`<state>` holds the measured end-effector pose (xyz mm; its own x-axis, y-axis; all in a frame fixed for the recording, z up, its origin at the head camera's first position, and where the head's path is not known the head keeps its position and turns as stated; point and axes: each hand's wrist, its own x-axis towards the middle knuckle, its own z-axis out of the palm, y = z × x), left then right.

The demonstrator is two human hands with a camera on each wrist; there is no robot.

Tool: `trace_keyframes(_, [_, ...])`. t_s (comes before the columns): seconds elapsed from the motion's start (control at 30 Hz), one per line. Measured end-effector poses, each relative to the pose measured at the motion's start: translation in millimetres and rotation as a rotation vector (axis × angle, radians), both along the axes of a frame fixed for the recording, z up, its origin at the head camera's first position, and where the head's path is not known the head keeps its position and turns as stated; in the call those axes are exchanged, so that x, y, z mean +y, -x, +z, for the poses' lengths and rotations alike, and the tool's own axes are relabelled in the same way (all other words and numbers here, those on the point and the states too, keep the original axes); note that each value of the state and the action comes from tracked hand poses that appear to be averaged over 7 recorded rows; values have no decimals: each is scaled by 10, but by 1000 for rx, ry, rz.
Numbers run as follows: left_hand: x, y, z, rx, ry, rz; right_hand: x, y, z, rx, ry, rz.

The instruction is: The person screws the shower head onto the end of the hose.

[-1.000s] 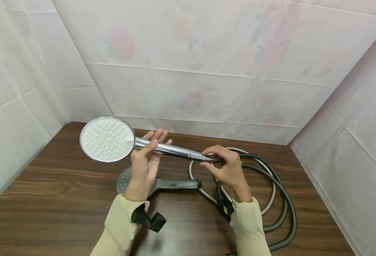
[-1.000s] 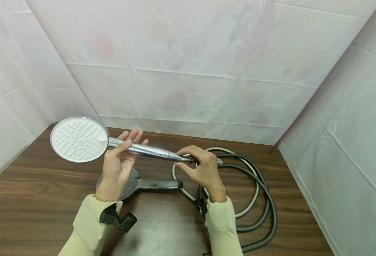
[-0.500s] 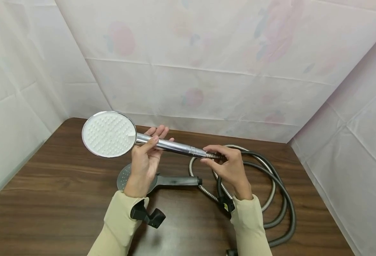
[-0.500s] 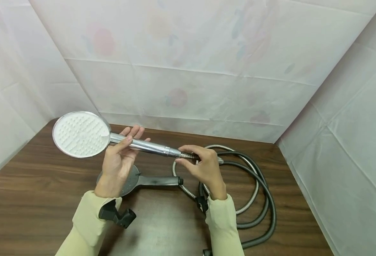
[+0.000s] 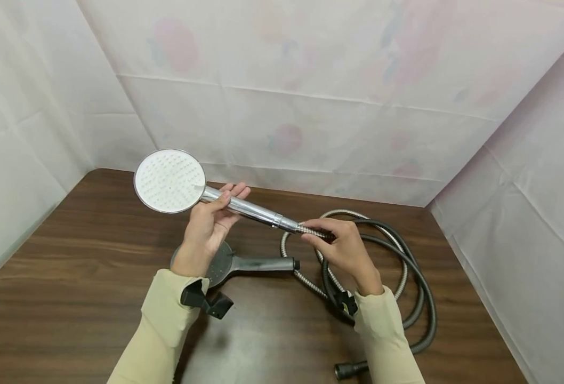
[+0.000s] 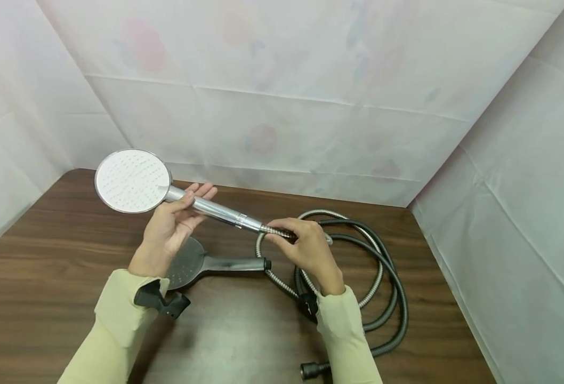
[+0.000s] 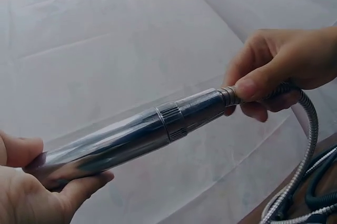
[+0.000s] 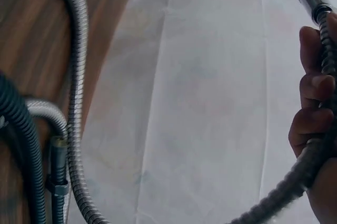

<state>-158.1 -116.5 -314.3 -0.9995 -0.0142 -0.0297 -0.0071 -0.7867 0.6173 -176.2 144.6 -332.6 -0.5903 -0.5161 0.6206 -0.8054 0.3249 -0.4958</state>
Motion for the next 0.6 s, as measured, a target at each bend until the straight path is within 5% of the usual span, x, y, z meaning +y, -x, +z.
trace_keyframes(0.1, [-32, -34, -1, -6, 0, -14, -3, -61, 19, 23, -18, -9])
trace_keyframes(0.37, [105, 180, -165, -131, 14, 65, 51, -49, -28, -12, -96, -79])
trace_keyframes(0.6, [125, 285, -343, -205, 28, -62, 69, -87, -109, -57, -167, -140])
